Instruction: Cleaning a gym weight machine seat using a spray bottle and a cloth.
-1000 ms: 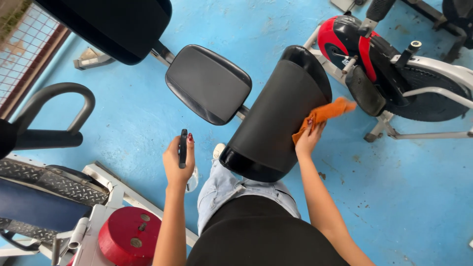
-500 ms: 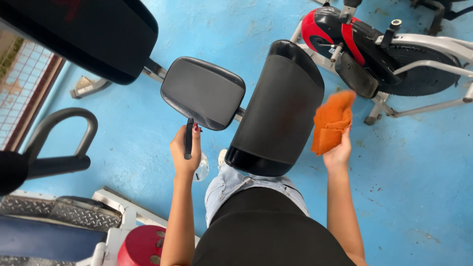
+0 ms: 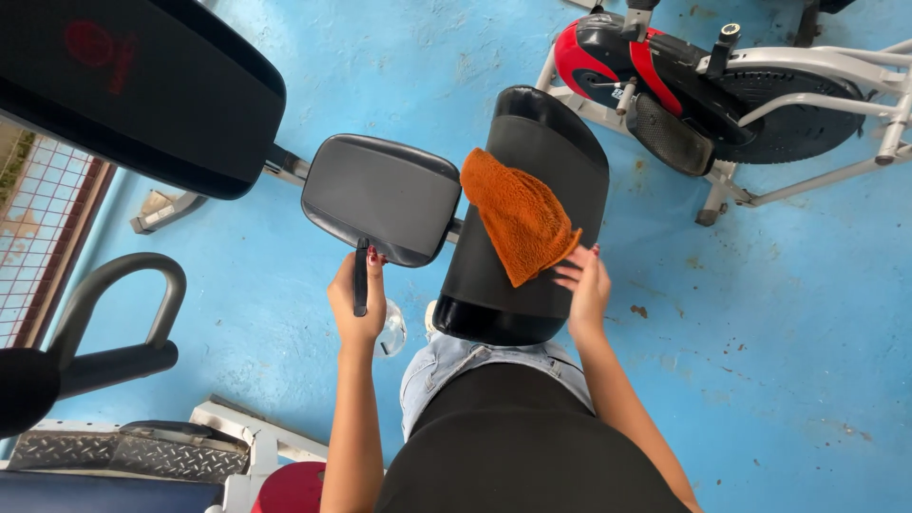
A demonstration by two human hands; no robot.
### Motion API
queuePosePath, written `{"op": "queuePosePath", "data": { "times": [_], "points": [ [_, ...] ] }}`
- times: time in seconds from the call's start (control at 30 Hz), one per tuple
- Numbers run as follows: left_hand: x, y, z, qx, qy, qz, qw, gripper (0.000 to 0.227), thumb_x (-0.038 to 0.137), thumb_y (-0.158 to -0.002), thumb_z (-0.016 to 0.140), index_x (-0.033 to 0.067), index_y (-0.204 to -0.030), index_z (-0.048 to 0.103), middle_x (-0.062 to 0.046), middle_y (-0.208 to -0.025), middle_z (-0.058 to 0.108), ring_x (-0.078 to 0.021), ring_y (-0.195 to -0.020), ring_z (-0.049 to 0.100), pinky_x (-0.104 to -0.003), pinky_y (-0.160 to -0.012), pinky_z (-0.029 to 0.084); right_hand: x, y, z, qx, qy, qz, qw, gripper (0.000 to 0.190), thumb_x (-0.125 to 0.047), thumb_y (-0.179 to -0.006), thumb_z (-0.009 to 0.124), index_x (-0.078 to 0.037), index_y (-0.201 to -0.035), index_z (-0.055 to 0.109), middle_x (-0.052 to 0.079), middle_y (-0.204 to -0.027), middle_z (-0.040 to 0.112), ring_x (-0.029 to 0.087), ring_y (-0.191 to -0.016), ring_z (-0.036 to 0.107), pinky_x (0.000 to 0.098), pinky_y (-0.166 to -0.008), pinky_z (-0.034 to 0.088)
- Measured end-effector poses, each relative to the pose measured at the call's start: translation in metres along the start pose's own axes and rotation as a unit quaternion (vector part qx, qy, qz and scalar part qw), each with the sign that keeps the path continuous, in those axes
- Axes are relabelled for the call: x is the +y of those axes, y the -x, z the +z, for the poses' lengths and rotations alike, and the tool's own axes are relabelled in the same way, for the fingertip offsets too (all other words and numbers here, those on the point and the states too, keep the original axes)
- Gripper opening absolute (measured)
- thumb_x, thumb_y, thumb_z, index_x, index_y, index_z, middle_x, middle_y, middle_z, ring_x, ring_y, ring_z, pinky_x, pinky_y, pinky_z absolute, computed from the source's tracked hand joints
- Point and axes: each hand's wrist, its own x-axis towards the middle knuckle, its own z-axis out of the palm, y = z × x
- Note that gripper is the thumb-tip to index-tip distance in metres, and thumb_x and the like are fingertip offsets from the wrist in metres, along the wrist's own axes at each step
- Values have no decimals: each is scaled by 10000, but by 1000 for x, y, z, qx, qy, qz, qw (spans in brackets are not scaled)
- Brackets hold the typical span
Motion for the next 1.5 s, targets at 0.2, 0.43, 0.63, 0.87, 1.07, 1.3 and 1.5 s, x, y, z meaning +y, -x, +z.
{"op": "queuePosePath", "data": {
  "times": [0.2, 0.43, 0.63, 0.87, 1.07, 1.3, 1.5],
  "points": [
    [-20, 6, -7, 12, -21, -9, 1000, 434, 440, -1067, 527, 118, -819, 676, -86, -533, 556, -197, -478, 519, -304, -500, 417, -50, -5, 11, 52, 299, -422, 854, 352, -272, -1084, 535, -77, -1372, 587, 139, -1332, 535, 345, -1199, 503, 465, -987, 412],
    [-2, 12, -16, 30, -37, -26, 999, 455, 456, -1064, 515, 113, -800, 655, -95, -523, 548, -211, -476, 520, -305, -500, 414, -73, -65, 96, -227, 409, -628, 622, 544, -377, -979, 569, -228, -1501, 549, 109, -1636, 375, 389, -1532, 249, 547, -1220, 152],
    [-18, 29, -19, 58, -46, -79, 994, 481, 497, -1057, 496, 114, -831, 678, -94, -533, 559, -200, -482, 523, -307, -508, 429, -75, -140, 147, -116, 439, -574, 681, 321, -292, -992, 636, -190, -1283, 726, 97, -1566, 483, 373, -1504, 303, 551, -1193, 195],
    [-29, 32, -17, 62, -54, -93, 992, 474, 489, -1059, 496, 112, -839, 680, -88, -535, 561, -200, -483, 533, -303, -503, 430, -67, -8, 107, -221, 445, -575, 650, 424, -338, -893, 684, -125, -1259, 714, 137, -1601, 452, 441, -1529, 247, 660, -1192, 103],
    [-24, 22, -11, 51, -63, -46, 996, 441, 467, -1064, 510, 124, -846, 684, -64, -535, 554, -191, -475, 532, -290, -491, 430, -60, 14, 87, -307, 263, -455, 793, 255, -307, -1043, 578, -188, -1157, 772, 4, -1500, 581, 252, -1514, 352, 442, -1260, 71],
    [-15, 15, -9, 44, -43, -35, 997, 463, 467, -1071, 494, 111, -844, 683, -89, -542, 564, -195, -474, 529, -296, -486, 423, -129, 14, 43, -282, -323, 42, 902, 388, -360, -1068, 486, -76, -1196, 718, 171, -1551, 465, 447, -1438, 428, 583, -1159, 404],
    [-23, 14, -9, 34, -35, -25, 998, 448, 455, -1070, 502, 116, -836, 681, -87, -544, 564, -197, -477, 523, -295, -491, 415, -132, 12, 6, -133, -308, 8, 942, 390, -407, -1020, 575, -105, -1220, 718, 172, -1422, 578, 406, -1298, 570, 553, -1063, 502]
  ]
}}
